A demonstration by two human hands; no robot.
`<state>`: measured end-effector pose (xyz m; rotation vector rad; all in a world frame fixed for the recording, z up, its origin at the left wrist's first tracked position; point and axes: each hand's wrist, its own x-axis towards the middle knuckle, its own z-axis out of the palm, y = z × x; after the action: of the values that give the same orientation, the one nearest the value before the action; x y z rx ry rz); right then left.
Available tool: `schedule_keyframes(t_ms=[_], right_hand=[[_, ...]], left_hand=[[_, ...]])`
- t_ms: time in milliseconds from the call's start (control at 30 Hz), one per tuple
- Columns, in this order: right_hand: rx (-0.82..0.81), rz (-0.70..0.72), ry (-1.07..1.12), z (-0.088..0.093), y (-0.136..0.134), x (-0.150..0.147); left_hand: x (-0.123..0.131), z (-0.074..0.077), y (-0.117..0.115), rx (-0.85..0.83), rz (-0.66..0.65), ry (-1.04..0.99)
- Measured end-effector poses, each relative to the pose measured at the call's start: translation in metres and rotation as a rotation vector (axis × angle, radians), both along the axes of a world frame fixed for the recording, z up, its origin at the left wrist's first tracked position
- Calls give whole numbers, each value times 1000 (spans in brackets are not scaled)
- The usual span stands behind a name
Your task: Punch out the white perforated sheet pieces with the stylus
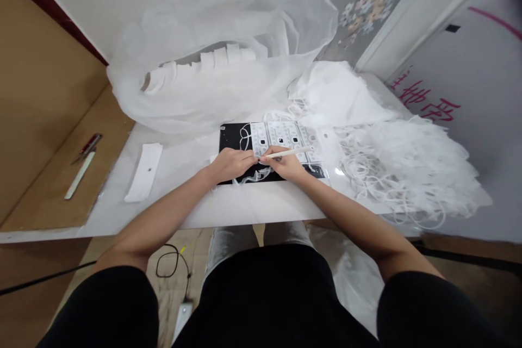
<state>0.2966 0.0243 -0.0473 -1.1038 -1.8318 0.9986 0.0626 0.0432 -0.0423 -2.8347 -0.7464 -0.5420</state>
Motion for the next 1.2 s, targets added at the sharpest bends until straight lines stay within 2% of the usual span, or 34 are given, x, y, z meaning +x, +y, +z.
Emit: schedule_keyframes(t_ms=[133,333,600,733,900,1200], right_hand=[[8,39,-33,1,1,0],[98,35,-126,2,-3,-1],[199,-91,-119,0,-9,-10],[146,-79,-84,0,-6,-10],[-29,42,-13,-4,5,-4],[-63,30,-25,-5,9,-5]], left_hand=[[-2,-4,3,59,-36,-24],[-3,-6,5,59,-47,-32],[0,-5,6,87,-14,-67],[-1,-6,4,104,-25,-62],[-4,-9,4,66,-26,-57],[-5,-11,7,16,-6,-86]])
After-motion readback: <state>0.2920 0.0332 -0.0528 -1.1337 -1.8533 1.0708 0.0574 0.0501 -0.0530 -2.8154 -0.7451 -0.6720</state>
